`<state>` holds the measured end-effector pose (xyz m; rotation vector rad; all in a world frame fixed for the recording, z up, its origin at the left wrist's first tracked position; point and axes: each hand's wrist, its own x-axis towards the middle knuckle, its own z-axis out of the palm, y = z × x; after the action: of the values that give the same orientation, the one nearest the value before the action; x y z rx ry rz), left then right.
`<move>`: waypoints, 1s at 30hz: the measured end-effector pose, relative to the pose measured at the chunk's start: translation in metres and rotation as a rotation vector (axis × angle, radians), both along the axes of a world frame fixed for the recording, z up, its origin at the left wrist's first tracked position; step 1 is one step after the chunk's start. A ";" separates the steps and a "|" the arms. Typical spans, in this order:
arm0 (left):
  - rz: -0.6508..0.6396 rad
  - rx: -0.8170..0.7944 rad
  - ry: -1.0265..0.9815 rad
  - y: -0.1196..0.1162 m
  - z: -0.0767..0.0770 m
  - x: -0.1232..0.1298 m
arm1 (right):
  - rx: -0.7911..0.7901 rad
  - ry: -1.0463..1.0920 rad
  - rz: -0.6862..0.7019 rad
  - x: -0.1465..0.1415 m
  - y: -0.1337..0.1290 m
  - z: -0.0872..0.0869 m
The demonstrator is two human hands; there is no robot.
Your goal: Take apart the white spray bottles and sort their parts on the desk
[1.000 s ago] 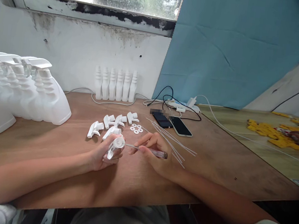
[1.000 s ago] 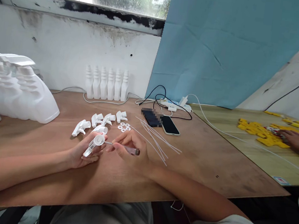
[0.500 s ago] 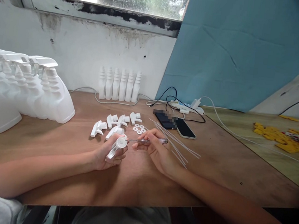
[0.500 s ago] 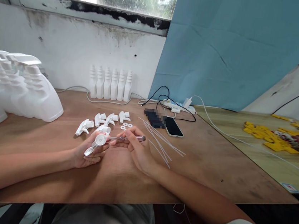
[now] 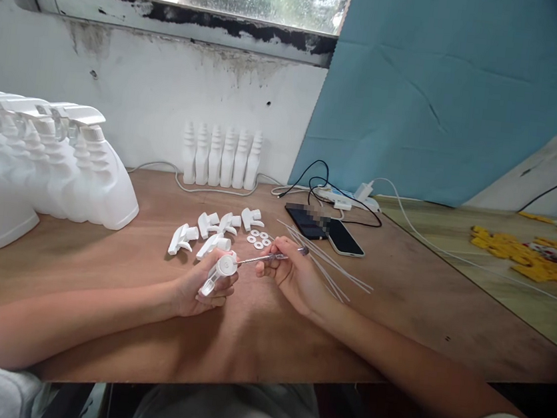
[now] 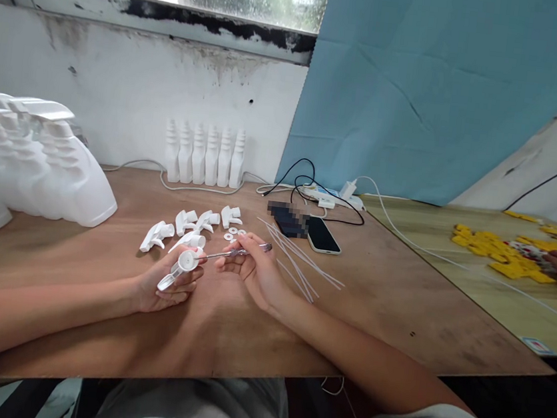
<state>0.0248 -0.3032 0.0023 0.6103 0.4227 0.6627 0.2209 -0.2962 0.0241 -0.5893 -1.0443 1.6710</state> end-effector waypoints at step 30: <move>-0.012 0.003 0.020 0.001 -0.003 0.001 | -0.340 0.170 -0.008 0.017 0.039 0.006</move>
<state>0.0257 -0.3020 -0.0007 0.6221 0.4361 0.6462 0.2384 -0.2567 0.0299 -0.6542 -0.6392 1.8709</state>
